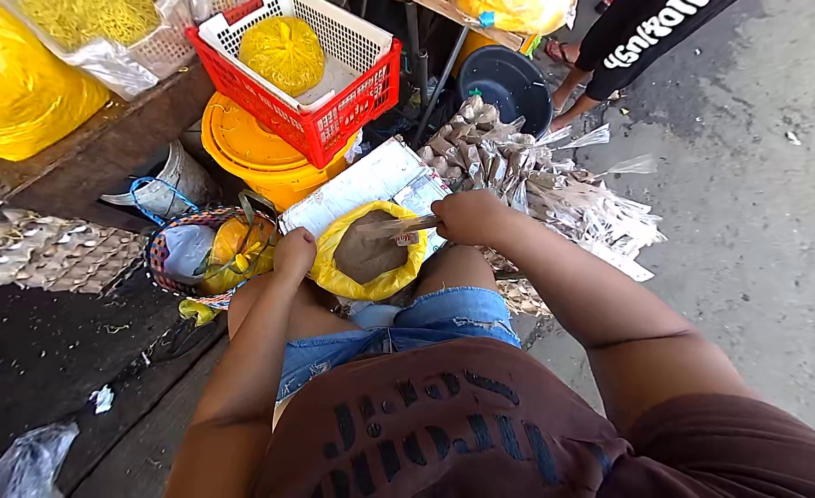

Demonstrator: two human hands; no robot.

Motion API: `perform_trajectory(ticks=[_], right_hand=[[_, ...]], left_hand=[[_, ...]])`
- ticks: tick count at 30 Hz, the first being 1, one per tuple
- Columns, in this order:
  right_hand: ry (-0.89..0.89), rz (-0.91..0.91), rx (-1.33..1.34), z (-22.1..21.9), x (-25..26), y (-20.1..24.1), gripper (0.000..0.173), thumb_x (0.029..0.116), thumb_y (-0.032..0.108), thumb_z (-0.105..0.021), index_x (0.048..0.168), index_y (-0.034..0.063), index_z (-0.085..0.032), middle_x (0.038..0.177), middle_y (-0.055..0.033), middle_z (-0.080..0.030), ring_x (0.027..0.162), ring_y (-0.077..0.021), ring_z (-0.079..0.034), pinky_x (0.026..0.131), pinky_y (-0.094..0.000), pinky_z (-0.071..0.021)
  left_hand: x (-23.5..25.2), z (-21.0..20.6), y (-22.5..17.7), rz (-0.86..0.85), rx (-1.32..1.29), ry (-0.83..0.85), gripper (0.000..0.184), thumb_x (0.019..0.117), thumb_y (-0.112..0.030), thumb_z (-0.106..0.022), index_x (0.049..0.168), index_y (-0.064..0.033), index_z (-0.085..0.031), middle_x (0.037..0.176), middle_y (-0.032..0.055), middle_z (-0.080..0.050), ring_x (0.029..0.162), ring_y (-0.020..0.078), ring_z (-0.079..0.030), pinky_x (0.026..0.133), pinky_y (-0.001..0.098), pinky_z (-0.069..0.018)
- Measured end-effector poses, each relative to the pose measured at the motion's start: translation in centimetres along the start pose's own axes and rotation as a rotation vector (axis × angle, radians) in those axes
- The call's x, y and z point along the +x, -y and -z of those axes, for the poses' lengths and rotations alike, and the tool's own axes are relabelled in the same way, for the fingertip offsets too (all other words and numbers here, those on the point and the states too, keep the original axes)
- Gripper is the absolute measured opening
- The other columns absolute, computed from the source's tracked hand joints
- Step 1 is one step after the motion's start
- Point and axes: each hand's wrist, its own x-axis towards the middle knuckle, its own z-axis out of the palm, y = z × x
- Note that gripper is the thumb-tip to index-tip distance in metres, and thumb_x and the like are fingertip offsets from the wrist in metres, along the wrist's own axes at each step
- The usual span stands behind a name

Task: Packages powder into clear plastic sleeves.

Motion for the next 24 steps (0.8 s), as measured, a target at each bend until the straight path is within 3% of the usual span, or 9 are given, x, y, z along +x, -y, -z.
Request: perform_trajectory(ticks=[5,8,13,15,18,21,24], right_hand=[[-0.073,0.010,0.076,-1.6,0.1,-1.2,0.020,0.0991,0.026,-0.062,0.102,0.0076,-0.067,0.093,-0.0169,-0.069,0.091,-0.0398,-0.068,0.070,-0.0621,-0.0516],[-0.091,0.023,0.165,-3.5,0.1,-2.2,0.019,0.0985,0.025,-0.063,0.098,0.0068,-0.067,0.089,-0.0176,-0.068,0.089,-0.0403,-0.068,0.070,-0.0635,-0.0502],[-0.063,0.037,0.284,-5.7,-0.3,-3.2,0.022,0.1006,0.027,-0.061,0.097,0.0059,-0.065,0.086,-0.0170,-0.066,0.087,-0.0382,-0.067,0.072,-0.0615,-0.0498],[-0.045,0.048,0.348,-6.5,-0.3,-3.5,0.023,0.1020,0.027,-0.059,0.097,0.0047,-0.064,0.086,-0.0174,-0.065,0.087,-0.0378,-0.065,0.075,-0.0608,-0.0491],[-0.073,0.090,0.488,-8.2,-0.4,-4.3,0.025,0.1032,0.026,-0.058,0.098,0.0017,-0.063,0.086,-0.0183,-0.063,0.084,-0.0365,-0.063,0.076,-0.0591,-0.0483],[-0.124,0.128,0.632,-10.4,-0.5,-5.0,0.028,0.1041,0.026,-0.057,0.103,-0.0004,-0.065,0.086,-0.0183,-0.062,0.081,-0.0337,-0.061,0.076,-0.0565,-0.0479],[-0.216,0.175,0.883,-12.8,-0.3,-5.0,0.032,0.1025,0.033,-0.057,0.106,0.0023,-0.066,0.082,-0.0110,-0.062,0.074,-0.0221,-0.061,0.072,-0.0474,-0.0501]], left_hand=[[-0.3,1.3,-1.6,-0.168,-0.158,-0.082,0.027,0.1025,-0.013,-0.056,0.125,-0.0006,-0.065,0.114,0.0188,-0.070,0.110,0.0335,-0.067,0.099,0.0553,-0.0501],[-0.7,0.3,-2.3,-0.326,-0.204,-0.054,0.034,0.0996,-0.014,-0.065,0.130,-0.0001,-0.063,0.129,0.0207,-0.064,0.120,0.0338,-0.062,0.103,0.0514,-0.0491],[-1.0,-1.2,-4.6,-0.582,-0.103,0.007,0.042,0.0941,-0.017,-0.075,0.135,-0.0135,-0.066,0.141,0.0166,-0.058,0.135,0.0357,-0.051,0.112,0.0548,-0.0415],[-0.8,-1.4,-5.7,-0.593,-0.037,0.039,0.035,0.0960,-0.018,-0.073,0.131,-0.0144,-0.070,0.142,0.0163,-0.057,0.136,0.0362,-0.049,0.113,0.0552,-0.0402],[0.1,-1.3,-6.8,-0.626,0.026,0.090,0.018,0.0993,-0.018,-0.067,0.113,-0.0101,-0.077,0.143,0.0168,-0.057,0.136,0.0362,-0.048,0.114,0.0552,-0.0371],[0.0,-0.1,-8.1,-0.652,-0.047,0.104,0.018,0.1000,-0.018,-0.067,0.110,-0.0073,-0.077,0.142,0.0164,-0.058,0.137,0.0338,-0.049,0.115,0.0516,-0.0381],[-1.3,2.5,-10.1,-0.733,-0.222,0.115,0.019,0.0988,-0.016,-0.068,0.108,-0.0014,-0.075,0.140,0.0180,-0.059,0.134,0.0283,-0.052,0.113,0.0465,-0.0415]])
